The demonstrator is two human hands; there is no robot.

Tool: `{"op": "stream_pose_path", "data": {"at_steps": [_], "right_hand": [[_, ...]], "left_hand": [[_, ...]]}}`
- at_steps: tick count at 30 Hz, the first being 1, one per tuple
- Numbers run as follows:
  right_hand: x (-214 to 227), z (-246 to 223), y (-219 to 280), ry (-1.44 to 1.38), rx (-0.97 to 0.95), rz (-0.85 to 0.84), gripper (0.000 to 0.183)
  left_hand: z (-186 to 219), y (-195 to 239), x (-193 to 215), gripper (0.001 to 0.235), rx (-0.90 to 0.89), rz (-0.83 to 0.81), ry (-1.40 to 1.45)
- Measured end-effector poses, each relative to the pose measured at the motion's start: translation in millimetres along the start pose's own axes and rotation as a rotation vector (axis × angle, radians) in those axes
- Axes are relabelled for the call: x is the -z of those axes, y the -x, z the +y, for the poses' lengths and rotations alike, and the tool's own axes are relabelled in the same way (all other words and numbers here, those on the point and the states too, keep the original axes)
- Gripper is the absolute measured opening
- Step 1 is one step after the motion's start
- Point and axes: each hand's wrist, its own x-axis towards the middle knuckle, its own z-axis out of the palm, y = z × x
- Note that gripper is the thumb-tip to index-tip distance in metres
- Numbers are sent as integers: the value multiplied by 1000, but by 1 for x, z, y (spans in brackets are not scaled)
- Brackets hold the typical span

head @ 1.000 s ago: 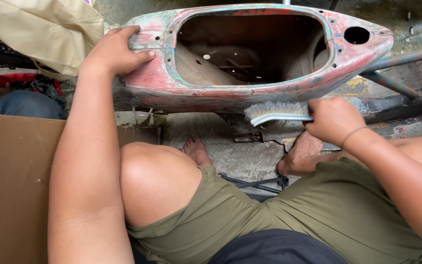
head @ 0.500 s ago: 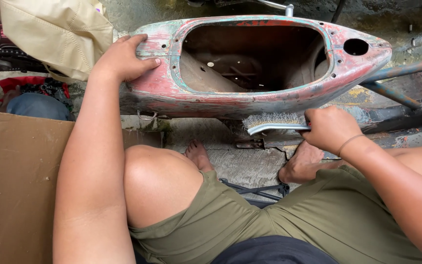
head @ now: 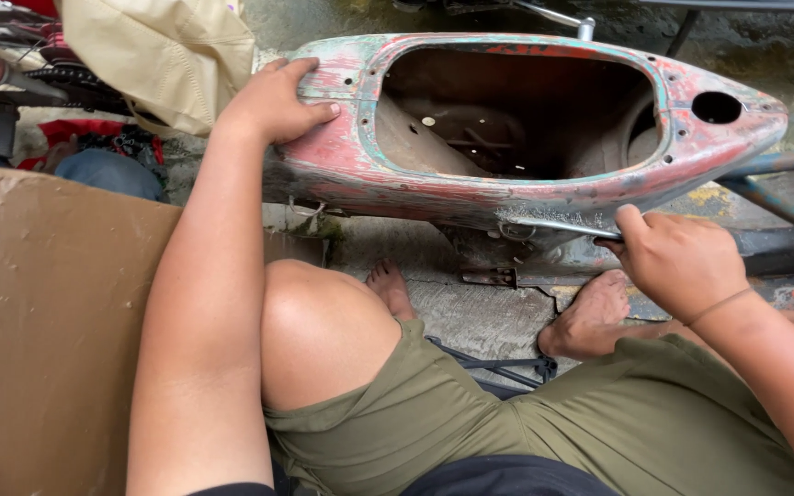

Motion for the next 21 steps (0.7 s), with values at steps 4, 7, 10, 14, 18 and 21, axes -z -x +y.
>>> {"op": "stream_pose_path", "data": {"at_steps": [4,7,10,14,18,21], "right_hand": [[5,-24,-21,-30,5,35,10],[4,-23,-24,-20,24,138,12],[8,6,-9,-66,-73,-65,42],[-8,10,1,-1,-132,-72,44],[-11,-31,-18,-217,-67,-72,34],[-10,-38,-26,-28,43,138,28]], "left_hand": [[-6,-8,-4,89,-34,15,1],[-7,-5,-4,89,-58,25,13],[-3,3,-1,87,-28,-13,20],[-5,4,-1,90,-9,-11,1],[-1,-5,3,87,-37,-10,20],[-17,-14,-8,83,17,24,5]]}}
